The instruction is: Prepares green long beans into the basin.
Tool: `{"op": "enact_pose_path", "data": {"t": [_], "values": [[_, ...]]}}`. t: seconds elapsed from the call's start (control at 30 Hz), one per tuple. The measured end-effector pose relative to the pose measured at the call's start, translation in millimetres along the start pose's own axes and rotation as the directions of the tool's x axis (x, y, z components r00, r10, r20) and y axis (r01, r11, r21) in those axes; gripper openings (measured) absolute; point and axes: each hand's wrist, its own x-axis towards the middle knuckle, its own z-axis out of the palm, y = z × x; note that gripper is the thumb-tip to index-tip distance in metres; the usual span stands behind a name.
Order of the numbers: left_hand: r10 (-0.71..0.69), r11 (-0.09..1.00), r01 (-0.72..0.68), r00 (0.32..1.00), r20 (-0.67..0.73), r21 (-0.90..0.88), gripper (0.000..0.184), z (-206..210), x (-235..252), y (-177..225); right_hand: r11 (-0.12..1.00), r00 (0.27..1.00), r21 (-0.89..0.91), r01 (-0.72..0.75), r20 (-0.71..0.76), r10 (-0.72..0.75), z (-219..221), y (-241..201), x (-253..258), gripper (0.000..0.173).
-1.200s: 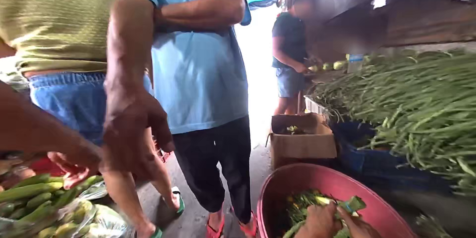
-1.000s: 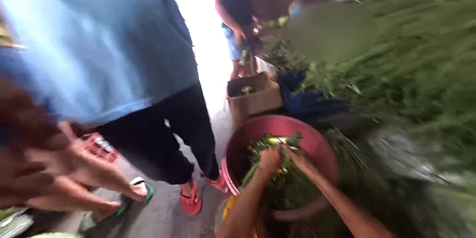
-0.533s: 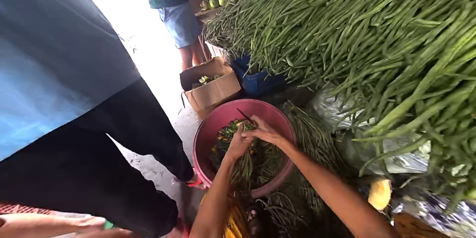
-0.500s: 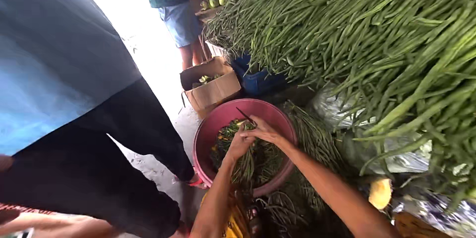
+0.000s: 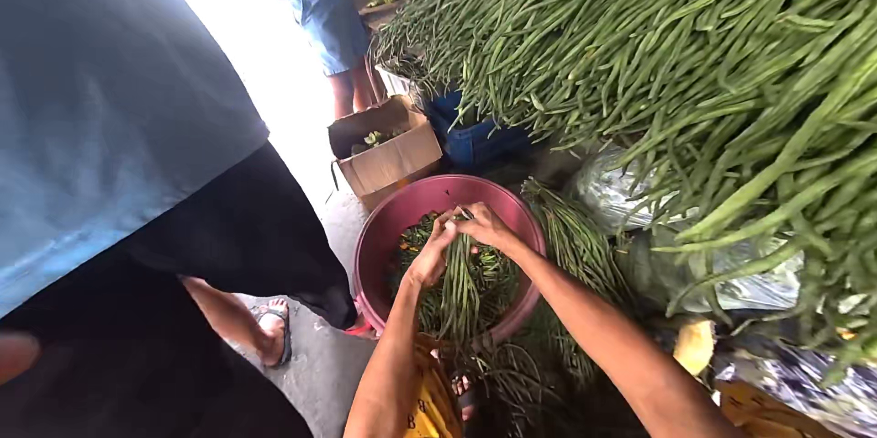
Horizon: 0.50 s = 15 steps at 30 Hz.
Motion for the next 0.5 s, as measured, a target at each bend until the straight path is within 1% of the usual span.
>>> {"op": "enact_pose_path", "data": {"t": [0.03, 0.07, 0.1, 0.13, 0.17, 0.2, 0.3, 0.33, 0.4, 0.43, 0.5], "values": [[-0.052, 0.998, 0.051, 0.998, -0.022, -0.043, 0.058, 1.2, -1.2, 3.4, 1.0, 1.0, 0.011, 0.011, -0.013, -0.011, -0.8, 1.9, 0.5, 0.026], [-0.128, 0.99, 0.127, 0.991, -0.024, -0.068, 0.073, 1.4, -0.7, 6.7, 1.0, 0.999, 0.017, 0.025, -0.03, -0.024, -2.0, 4.1, 1.4, 0.025], [-0.189, 0.98, 0.19, 0.982, 0.017, -0.058, 0.083, 0.5, -0.4, 7.6, 0.999, 0.999, 0.028, 0.033, -0.043, -0.032, -4.1, 5.0, 2.0, 0.025], [-0.221, 0.975, 0.224, 0.972, 0.085, -0.018, 0.087, -1.0, -1.7, 6.6, 0.998, 0.998, 0.045, 0.039, -0.056, -0.036, -6.3, 5.7, 2.0, 0.024], [-0.214, 0.977, 0.21, 0.963, 0.165, 0.037, 0.083, -4.7, -3.5, 3.9, 0.997, 0.997, 0.064, 0.042, -0.064, -0.038, -8.6, 6.3, 2.3, 0.022], [-0.192, 0.98, 0.177, 0.955, 0.227, 0.086, 0.075, -9.3, -5.2, 1.0, 0.995, 0.996, 0.082, 0.052, -0.074, -0.046, -10.1, 7.3, 2.7, 0.021], [-0.181, 0.982, 0.163, 0.954, 0.24, 0.093, 0.061, -11.7, -5.9, -1.2, 0.988, 0.994, 0.131, 0.078, -0.085, -0.067, -12.3, 8.6, 1.9, 0.017], [-0.186, 0.982, 0.17, 0.951, 0.248, 0.084, 0.062, -10.2, -6.6, 0.0, 0.986, 0.994, 0.145, 0.084, -0.085, -0.072, -12.9, 9.3, 1.8, 0.016], [-0.23, 0.973, 0.223, 0.944, 0.238, 0.058, 0.076, -6.6, -7.3, 4.4, 0.979, 0.993, 0.181, 0.092, -0.083, -0.078, -13.3, 11.8, 2.3, 0.013], [-0.24, 0.971, 0.237, 0.937, 0.255, 0.044, 0.076, -8.0, -7.4, 4.7, 0.975, 0.994, 0.201, 0.092, -0.081, -0.077, -12.9, 13.5, 3.1, 0.013], [-0.228, 0.972, 0.235, 0.917, 0.328, 0.017, 0.065, -12.4, -7.5, 1.0, 0.97, 0.995, 0.23, 0.085, -0.074, -0.07, -12.8, 15.2, 3.2, 0.015]]}}
